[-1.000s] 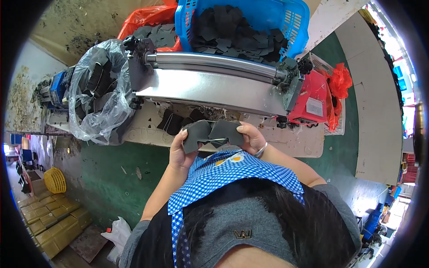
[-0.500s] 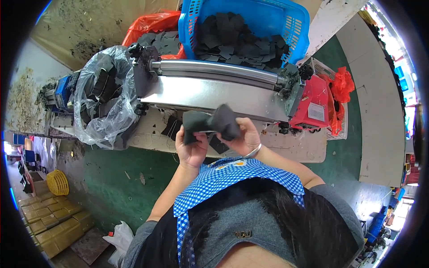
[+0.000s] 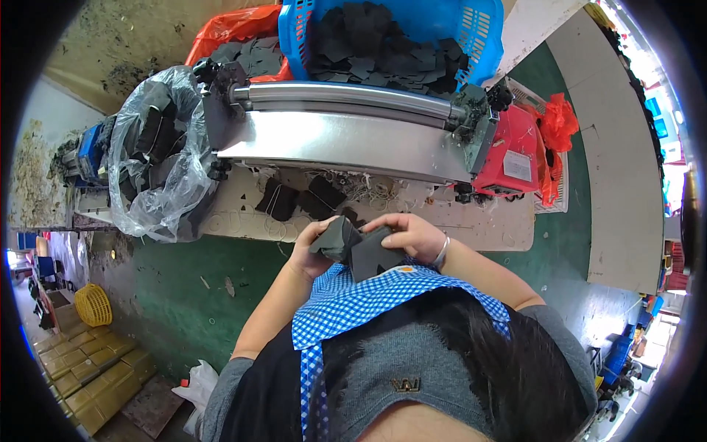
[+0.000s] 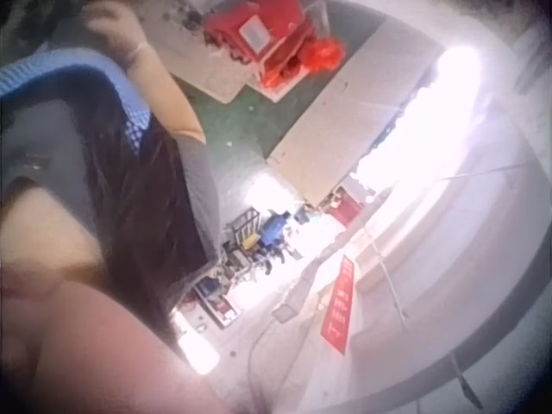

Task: The person is feeding black leather shoe components through a roller machine to apply glue.

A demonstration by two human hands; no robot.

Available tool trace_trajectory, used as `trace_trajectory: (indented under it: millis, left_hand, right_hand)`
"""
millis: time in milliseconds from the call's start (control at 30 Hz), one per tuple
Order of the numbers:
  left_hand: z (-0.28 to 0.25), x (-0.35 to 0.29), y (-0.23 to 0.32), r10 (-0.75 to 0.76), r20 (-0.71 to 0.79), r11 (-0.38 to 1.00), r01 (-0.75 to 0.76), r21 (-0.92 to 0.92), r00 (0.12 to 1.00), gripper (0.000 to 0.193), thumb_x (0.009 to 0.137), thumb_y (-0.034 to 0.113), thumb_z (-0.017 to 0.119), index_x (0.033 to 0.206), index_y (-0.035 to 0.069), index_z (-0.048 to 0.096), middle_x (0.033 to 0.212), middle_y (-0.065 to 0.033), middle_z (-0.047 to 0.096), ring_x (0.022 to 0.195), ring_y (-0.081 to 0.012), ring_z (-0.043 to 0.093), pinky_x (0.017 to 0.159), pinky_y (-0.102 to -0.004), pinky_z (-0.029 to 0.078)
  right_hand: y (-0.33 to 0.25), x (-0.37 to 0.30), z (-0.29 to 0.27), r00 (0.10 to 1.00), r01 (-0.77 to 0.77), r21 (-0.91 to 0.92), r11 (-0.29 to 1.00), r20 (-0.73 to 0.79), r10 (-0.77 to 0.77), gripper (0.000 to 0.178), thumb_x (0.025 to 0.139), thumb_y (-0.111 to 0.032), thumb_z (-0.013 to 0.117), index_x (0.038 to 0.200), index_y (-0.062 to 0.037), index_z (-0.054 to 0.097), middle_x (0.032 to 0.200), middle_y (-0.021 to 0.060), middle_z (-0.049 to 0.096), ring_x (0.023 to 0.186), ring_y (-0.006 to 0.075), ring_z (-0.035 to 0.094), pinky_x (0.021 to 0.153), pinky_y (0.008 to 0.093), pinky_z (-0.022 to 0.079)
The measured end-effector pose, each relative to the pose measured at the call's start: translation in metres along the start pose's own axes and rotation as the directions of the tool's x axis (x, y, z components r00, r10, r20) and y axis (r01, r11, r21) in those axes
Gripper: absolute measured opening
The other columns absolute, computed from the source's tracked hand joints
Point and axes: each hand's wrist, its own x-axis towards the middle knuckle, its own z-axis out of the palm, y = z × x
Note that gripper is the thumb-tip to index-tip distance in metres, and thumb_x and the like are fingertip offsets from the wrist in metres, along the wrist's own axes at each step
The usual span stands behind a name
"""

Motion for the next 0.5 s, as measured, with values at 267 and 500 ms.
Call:
trace_trajectory:
  millis: [267, 500]
  left_hand:
    - [-0.011, 0.012, -0.001, 0.073, -0.035, 0.981, -0.066, 0.182, 0.997, 0.036, 0.082, 0.025, 0.053, 0.11, 0.003, 0.054, 0.103, -0.0072, 0.061, 0.095, -0.0182, 0.057, 0.086, -0.0319, 0.044]
    - [-0.012, 0.031, -0.01, 0.13, -0.138, 0.97, -0.097, 0.221, 0.982, 0.041, 0.079, 0.029, 0.055, 0.112, 0.004, 0.054, 0.107, -0.0102, 0.059, 0.095, -0.0211, 0.057, 0.087, -0.0368, 0.044]
  right_hand:
    - [0.006, -0.024, -0.02, 0.993, 0.088, 0.177, 0.98, -0.088, -0.073, 0.045, 0.076, -0.003, 0.062, 0.119, 0.0036, 0.05, 0.103, 0.0127, 0.061, 0.092, 0.016, 0.062, 0.083, 0.0265, 0.049]
    - [-0.006, -0.061, -0.056, 0.967, 0.203, 0.138, 0.97, -0.183, -0.176, 0.059, 0.074, -0.012, 0.063, 0.127, 0.0032, 0.042, 0.118, 0.016, 0.054, 0.105, 0.0215, 0.057, 0.092, 0.0334, 0.045]
